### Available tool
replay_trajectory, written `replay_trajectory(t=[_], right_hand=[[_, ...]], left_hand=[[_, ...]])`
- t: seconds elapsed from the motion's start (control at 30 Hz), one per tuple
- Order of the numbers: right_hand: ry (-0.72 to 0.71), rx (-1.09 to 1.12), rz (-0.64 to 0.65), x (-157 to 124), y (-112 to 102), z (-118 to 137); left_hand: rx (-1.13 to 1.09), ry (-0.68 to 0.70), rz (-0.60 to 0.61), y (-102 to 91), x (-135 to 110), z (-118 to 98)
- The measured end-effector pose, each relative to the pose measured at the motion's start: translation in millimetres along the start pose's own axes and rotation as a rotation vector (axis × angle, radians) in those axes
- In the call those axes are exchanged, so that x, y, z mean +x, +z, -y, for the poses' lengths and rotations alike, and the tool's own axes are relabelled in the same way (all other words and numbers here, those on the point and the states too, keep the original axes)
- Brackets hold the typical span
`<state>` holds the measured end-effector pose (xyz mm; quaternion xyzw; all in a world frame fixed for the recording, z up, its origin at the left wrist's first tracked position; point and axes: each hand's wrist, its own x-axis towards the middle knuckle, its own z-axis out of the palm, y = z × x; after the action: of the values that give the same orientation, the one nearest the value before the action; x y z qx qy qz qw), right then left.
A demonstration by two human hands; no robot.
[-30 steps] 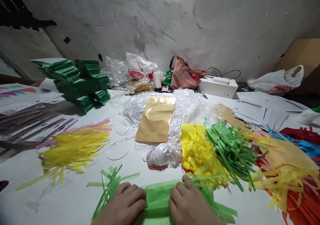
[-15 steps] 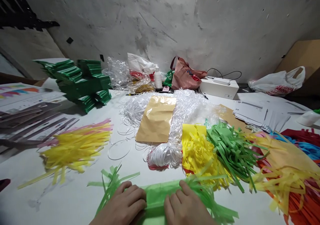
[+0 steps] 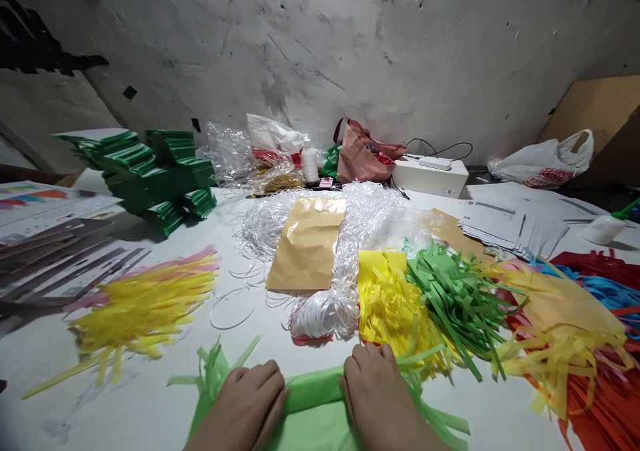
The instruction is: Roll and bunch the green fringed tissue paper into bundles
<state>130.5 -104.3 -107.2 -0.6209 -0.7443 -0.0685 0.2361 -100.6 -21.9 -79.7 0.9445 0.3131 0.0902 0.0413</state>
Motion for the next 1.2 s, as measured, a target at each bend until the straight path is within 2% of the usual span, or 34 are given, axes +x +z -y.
replay_trajectory(t=[0.1,0.27,0.37,0.4,0.47,0.57,0.63,0.7,0.77,0.87,0.93,1.0,1.1,1.2], right_hand=[[0.046,-0.002,-0.009,1.7,-1.4,5.7],[0.082,-0.033,-0.039,3.8,-2.2,10.3],[0.104,-0.114,-0.147,5.4,-1.5,10.0],[0.093,-0.131,-0.188,6.2,-2.6,10.0],[-0.023,-0.118,-0.209,7.9,-6.8,10.5],[-0.281,-0.088,-0.112,10.3,-13.0,12.4],[-0.351,-0.114,-0.084,11.2,-13.0,13.3],[-0.367,-0.135,-0.09,11.2,-10.1,13.2],[-0.36,-0.124,-0.119,10.5,-7.0,11.9],[-0.315,-0.075,-0.146,8.9,-6.1,10.3],[-0.293,-0.055,-0.102,8.5,-6.5,11.2],[-0.302,-0.081,-0.066,8.7,-5.1,13.8],[-0.357,-0.168,-0.113,8.5,-0.8,17.4],[-0.388,-0.22,-0.104,6.4,-1.6,15.4]], left_hand=[[0.019,-0.044,0.001,4.3,1.4,-1.2],[0.048,-0.027,-0.039,7.7,3.0,-0.7],[0.05,-0.003,-0.088,8.1,4.4,-0.4],[0.052,0.002,-0.099,8.4,4.9,-0.3],[0.065,0.008,-0.099,8.7,6.0,-0.4],[0.093,-0.003,-0.064,7.6,7.0,-1.0],[0.087,-0.017,-0.052,6.1,6.7,-1.7],[0.052,-0.029,-0.093,5.6,5.8,-2.2],[-0.001,0.005,-0.212,8.2,5.1,-2.6],[-0.052,0.18,-0.429,19.6,5.5,-2.0],[-0.057,0.271,-0.5,30.7,6.7,-0.5],[-0.055,0.291,-0.501,41.7,7.6,1.7],[-0.047,0.309,-0.448,53.2,6.8,5.7],[-0.046,0.312,-0.425,53.0,3.6,9.1]])
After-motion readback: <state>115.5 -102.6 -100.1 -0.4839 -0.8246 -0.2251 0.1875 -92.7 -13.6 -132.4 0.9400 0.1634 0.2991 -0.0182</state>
